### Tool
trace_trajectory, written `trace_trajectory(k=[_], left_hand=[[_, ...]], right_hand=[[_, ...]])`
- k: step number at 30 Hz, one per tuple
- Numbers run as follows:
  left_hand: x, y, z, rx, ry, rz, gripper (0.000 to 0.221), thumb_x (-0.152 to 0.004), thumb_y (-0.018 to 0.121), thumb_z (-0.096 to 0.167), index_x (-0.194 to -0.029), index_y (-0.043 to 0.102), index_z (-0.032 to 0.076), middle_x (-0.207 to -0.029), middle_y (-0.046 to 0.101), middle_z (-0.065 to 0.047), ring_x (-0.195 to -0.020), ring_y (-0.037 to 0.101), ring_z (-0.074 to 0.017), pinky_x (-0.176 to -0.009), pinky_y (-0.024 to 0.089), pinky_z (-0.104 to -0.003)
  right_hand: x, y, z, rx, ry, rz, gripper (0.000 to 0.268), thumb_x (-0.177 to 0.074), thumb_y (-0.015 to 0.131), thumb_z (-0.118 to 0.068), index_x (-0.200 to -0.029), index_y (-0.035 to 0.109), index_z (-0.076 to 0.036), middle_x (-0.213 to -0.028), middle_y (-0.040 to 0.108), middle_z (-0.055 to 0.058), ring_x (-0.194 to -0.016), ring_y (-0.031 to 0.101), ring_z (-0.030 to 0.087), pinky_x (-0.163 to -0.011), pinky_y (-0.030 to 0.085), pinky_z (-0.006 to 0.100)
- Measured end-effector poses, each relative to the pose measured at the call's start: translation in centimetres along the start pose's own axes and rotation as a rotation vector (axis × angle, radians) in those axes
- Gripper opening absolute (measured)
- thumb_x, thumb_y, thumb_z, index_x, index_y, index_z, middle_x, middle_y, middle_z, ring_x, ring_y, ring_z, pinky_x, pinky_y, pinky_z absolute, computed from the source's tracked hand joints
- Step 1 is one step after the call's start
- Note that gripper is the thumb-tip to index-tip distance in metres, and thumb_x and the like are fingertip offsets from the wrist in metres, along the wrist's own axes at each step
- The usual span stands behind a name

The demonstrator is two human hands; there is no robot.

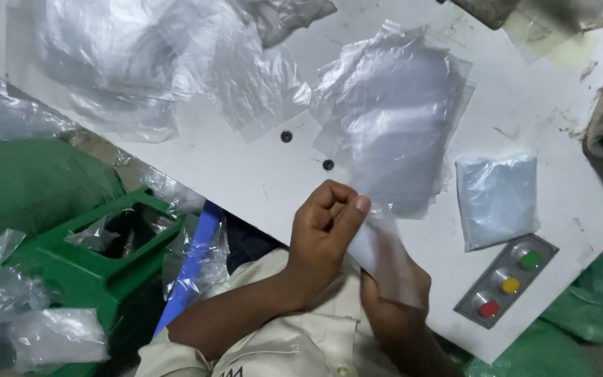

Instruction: The person places small white items into clear plastic bags, folds the tops, and stacks the sealed bags on a white worktable. A tape dispenser and control panel are visible nearby.

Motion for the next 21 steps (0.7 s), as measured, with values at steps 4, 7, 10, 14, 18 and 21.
trace_trajectory(k=[4,7,10,14,18,21], left_hand=[[2.7,3.0,5.9,-0.875,0.781,-0.015,0.022,-0.1,0.065,0.015,-0.08,0.061,0.006,-0.057,0.048,-0.003,-0.048,0.04,-0.0153,-0.048,0.032,-0.032],[4.9,4.6,6.6,-1.208,1.095,-0.098,0.023,-0.106,0.061,0.014,-0.085,0.063,0.005,-0.063,0.044,-0.005,-0.053,0.037,-0.0209,-0.051,0.029,-0.037],[5.7,3.6,6.1,-1.277,1.163,-0.14,0.018,-0.108,0.055,0.015,-0.103,0.067,0.002,-0.076,0.055,-0.008,-0.062,0.049,-0.0213,-0.054,0.037,-0.037],[4.8,1.7,5.0,-1.097,0.938,-0.205,0.024,-0.105,0.06,0.014,-0.117,0.065,-0.006,-0.092,0.068,-0.017,-0.074,0.061,-0.0313,-0.064,0.046,-0.044],[7.3,2.5,5.5,-1.059,1.325,-0.297,0.014,-0.106,0.061,0.007,-0.112,0.069,-0.002,-0.088,0.068,-0.014,-0.068,0.064,-0.0228,-0.055,0.053,-0.036],[6.4,2.3,5.1,-1.124,1.213,-0.253,0.021,-0.106,0.059,0.014,-0.113,0.072,-0.001,-0.078,0.06,-0.007,-0.06,0.052,-0.0177,-0.049,0.046,-0.035]], right_hand=[[-9.5,-13.0,-2.4,-0.467,0.123,-0.26,0.059,-0.066,0.061,-0.011,-0.125,0.055,-0.009,-0.113,0.061,0.005,-0.083,0.061,0.033,-0.058,0.051,0.047],[-9.9,-15.8,-2.3,-0.705,0.096,-0.29,0.033,-0.074,0.057,-0.006,-0.107,0.055,-0.006,-0.109,0.057,0.013,-0.095,0.063,0.033,-0.066,0.056,0.044],[-10.6,-17.4,-1.3,-0.827,0.334,-0.076,0.027,-0.082,0.069,-0.01,-0.107,0.062,-0.007,-0.106,0.069,0.013,-0.096,0.07,0.027,-0.076,0.058,0.036],[-8.0,-14.5,0.9,-1.288,0.86,0.122,0.037,-0.084,0.076,-0.003,-0.116,0.057,-0.004,-0.091,0.071,0.013,-0.077,0.066,0.016,-0.069,0.054,0.024],[-9.5,-16.2,-1.4,-0.965,0.233,0.068,0.026,-0.075,0.064,0.006,-0.098,0.067,-0.007,-0.096,0.073,0.004,-0.079,0.067,0.017,-0.069,0.051,0.026],[-9.2,-14.8,-0.7,-1.457,0.675,0.017,0.05,-0.073,0.069,0.013,-0.12,0.056,-0.001,-0.097,0.078,0.022,-0.078,0.074,0.022,-0.064,0.058,0.028]])
Point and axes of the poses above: each hand's wrist, its own x-axis away from the middle knuckle, its own y-axis out of the palm, z = x × y, the point moved 8 cm from there along -x, towards the middle knuckle
